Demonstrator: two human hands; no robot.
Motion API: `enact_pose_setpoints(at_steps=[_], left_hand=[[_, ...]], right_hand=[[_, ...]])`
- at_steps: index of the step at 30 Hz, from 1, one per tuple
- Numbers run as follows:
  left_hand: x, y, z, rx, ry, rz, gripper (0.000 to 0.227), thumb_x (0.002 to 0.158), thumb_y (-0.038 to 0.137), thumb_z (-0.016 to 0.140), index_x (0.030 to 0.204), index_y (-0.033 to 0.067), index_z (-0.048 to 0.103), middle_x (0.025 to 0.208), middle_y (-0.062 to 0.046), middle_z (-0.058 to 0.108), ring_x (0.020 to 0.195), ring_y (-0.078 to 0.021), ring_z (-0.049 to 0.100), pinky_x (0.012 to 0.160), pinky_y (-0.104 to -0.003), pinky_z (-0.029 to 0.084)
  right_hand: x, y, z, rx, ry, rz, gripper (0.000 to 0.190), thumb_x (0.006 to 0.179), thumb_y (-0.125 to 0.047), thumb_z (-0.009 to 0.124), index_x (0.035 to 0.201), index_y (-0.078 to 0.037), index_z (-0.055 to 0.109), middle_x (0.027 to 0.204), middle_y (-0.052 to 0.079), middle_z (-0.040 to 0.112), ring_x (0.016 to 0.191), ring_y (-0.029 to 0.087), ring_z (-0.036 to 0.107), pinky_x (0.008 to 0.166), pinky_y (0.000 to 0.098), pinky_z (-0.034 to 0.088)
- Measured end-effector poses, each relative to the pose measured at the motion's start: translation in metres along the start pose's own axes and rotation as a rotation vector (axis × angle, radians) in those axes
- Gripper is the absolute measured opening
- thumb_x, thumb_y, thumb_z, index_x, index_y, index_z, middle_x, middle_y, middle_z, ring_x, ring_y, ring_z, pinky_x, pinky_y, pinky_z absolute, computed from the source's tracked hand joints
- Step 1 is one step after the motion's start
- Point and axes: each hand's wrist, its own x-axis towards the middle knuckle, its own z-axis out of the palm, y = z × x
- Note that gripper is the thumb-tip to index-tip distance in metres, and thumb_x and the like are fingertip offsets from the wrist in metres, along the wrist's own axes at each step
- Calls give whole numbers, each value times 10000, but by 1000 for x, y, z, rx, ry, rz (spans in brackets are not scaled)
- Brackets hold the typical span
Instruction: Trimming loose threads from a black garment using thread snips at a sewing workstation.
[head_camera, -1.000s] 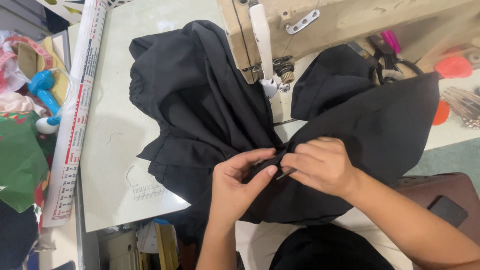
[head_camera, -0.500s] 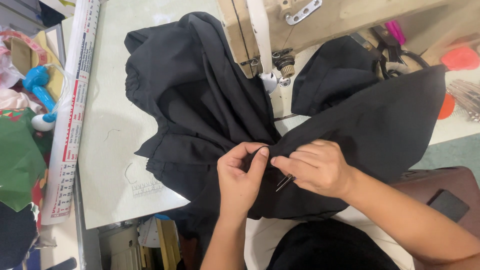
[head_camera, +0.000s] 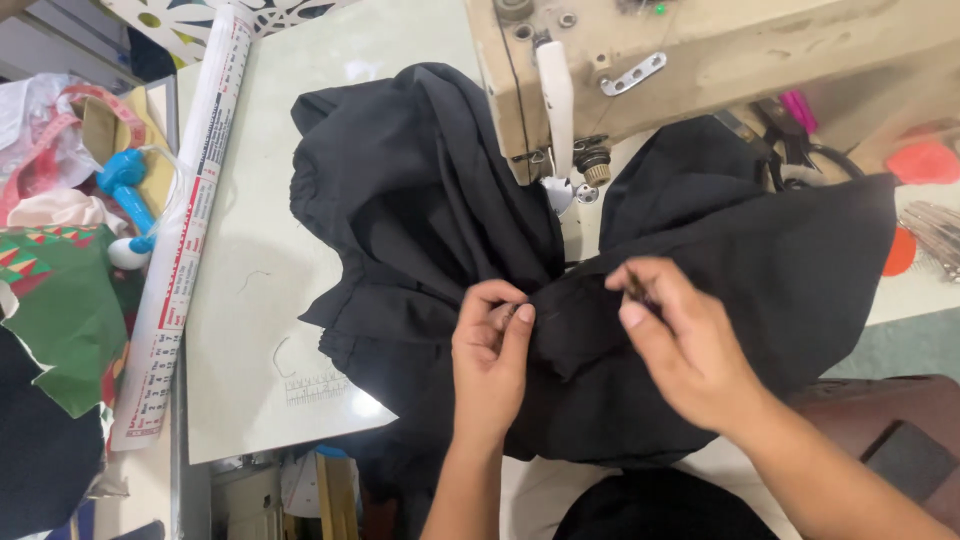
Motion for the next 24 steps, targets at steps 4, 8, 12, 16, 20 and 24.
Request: enact_pose_setpoints(at_steps=[4,8,12,16,20,24], left_hand=[[-2,20,9,163,14,33,206,1029,3,579,1044,7,784,890,-79,774,933,-104,626,873,-299,540],[-6,14,11,179,22,-80,207,923,63,769,1129,50,784,928,-2,763,812,-55,642,794,-200,545],[-6,11,10,178,41,-83,228,899,63,792,1126,40,803,938,-10,788,783,-41,636,761,-184,535],[-6,10,9,192,54,-85,224,889,62,808,1113,50,816,908,0,795,769,-36,646,747,-182,544],[-6,11,9,239,57,-80,219,876,86,813,1095,74,826,919,17,802,763,-35,628,750,-184,534],[-7,10,11,192,33,-62,227,886,70,799,1113,53,804,1016,-46,831,934,-102,757,886,-218,603]], right_hand=[[-14,2,23,-116,-24,1,288,926,-199,731,1194,-97,712,733,122,746,678,332,767,630,432,608],[-21,12,35,-200,-55,-63,276,961,-197,726,1206,-80,679,1052,-1,795,794,118,757,737,256,607],[-22,17,38,-238,-62,-71,283,958,-205,727,1216,-101,678,1017,-12,795,763,126,750,713,270,609],[-21,16,36,-297,-63,-114,300,953,-205,734,1222,-87,674,993,6,798,751,140,748,689,290,596],[-21,17,36,-350,-58,-146,311,958,-209,732,1228,-65,680,959,29,794,755,162,758,659,309,597],[-20,15,35,-370,-66,-152,304,960,-215,730,1219,-66,679,959,37,791,765,182,761,658,329,596]])
